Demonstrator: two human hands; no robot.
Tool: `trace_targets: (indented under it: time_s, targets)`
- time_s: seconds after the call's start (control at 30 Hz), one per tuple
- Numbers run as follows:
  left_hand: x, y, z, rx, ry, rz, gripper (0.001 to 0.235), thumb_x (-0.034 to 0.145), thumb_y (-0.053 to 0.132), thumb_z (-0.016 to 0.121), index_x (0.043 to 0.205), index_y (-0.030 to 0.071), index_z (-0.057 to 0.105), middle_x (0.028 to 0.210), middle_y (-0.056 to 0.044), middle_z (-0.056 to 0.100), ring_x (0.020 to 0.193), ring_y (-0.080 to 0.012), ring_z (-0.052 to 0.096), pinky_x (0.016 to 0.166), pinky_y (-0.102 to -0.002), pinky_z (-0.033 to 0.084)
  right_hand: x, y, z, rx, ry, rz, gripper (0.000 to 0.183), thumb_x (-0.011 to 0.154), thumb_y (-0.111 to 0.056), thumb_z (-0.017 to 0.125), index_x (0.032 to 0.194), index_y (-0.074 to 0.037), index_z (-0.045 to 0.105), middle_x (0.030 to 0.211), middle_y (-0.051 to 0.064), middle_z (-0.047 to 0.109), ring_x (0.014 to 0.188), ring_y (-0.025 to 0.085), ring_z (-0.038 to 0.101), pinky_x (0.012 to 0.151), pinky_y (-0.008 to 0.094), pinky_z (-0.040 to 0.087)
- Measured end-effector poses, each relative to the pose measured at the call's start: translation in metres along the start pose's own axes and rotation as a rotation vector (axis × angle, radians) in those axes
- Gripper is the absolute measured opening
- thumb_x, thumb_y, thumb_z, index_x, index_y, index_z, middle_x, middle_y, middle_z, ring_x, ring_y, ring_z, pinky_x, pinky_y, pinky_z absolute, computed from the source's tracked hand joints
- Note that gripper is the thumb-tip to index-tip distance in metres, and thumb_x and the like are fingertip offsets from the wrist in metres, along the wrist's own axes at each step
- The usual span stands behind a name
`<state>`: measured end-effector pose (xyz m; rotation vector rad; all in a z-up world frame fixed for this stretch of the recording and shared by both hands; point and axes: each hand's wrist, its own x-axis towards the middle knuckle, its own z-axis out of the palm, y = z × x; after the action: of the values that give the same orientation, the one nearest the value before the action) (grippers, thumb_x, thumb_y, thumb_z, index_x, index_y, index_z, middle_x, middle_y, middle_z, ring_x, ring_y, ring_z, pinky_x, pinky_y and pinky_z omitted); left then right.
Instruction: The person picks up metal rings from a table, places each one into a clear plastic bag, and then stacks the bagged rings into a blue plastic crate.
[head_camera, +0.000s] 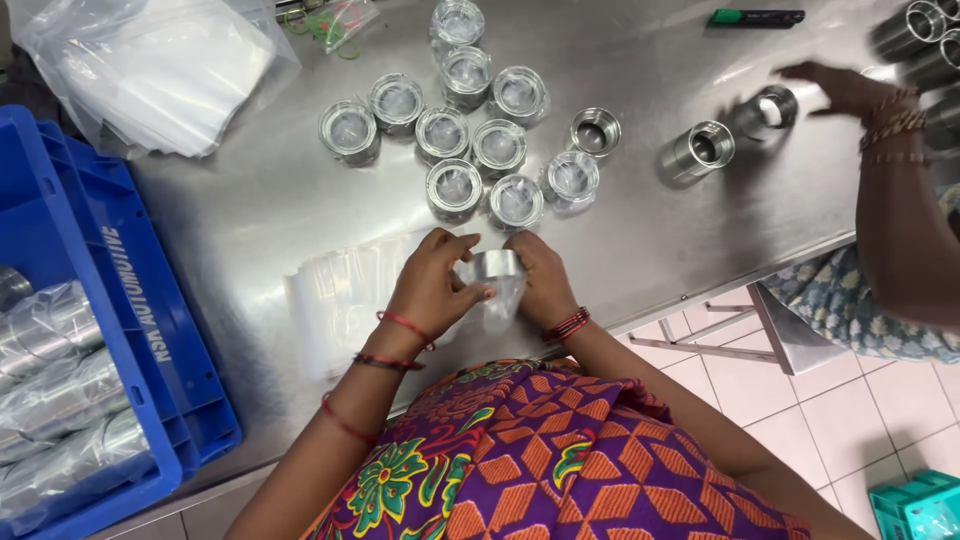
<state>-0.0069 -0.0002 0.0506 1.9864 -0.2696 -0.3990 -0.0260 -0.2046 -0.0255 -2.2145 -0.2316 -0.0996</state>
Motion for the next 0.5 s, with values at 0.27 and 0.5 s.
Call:
trace_targets:
  time_s: [0.27,0.5]
  targets:
    - [0.038,-0.043,0.03,0.446,0.024,0.075,0.023,0.071,0.015,0.075,0.093,0.009,0.078,0.106,-0.008,0.069,0.089,-0.0343,0.069,0.078,-0.045,0.057,0.008,0.012,-0.03,0.188,-0.326,-0.187,0.039,0.086,-0.019,0.073,0.116,-0.002,0.054,0.109,0.015,0.052,0.101,0.036,0.057,0.088,0.043,0.049]
    - [0.024,-0.038,0.044,0.124,0.022,0.188,0.037,0.07,0.018,0.083,0.101,0.004,0.068,0.099,-0.01,0.064,0.078,-0.0297,0.068,0.07,-0.04,0.057,-0.011,0.041,-0.022,-0.018,-0.186,-0.008,0.036,0.087,-0.024,0.087,0.102,-0.003,0.062,0.097,0.01,0.061,0.081,0.03,0.063,0.075,0.038,0.053]
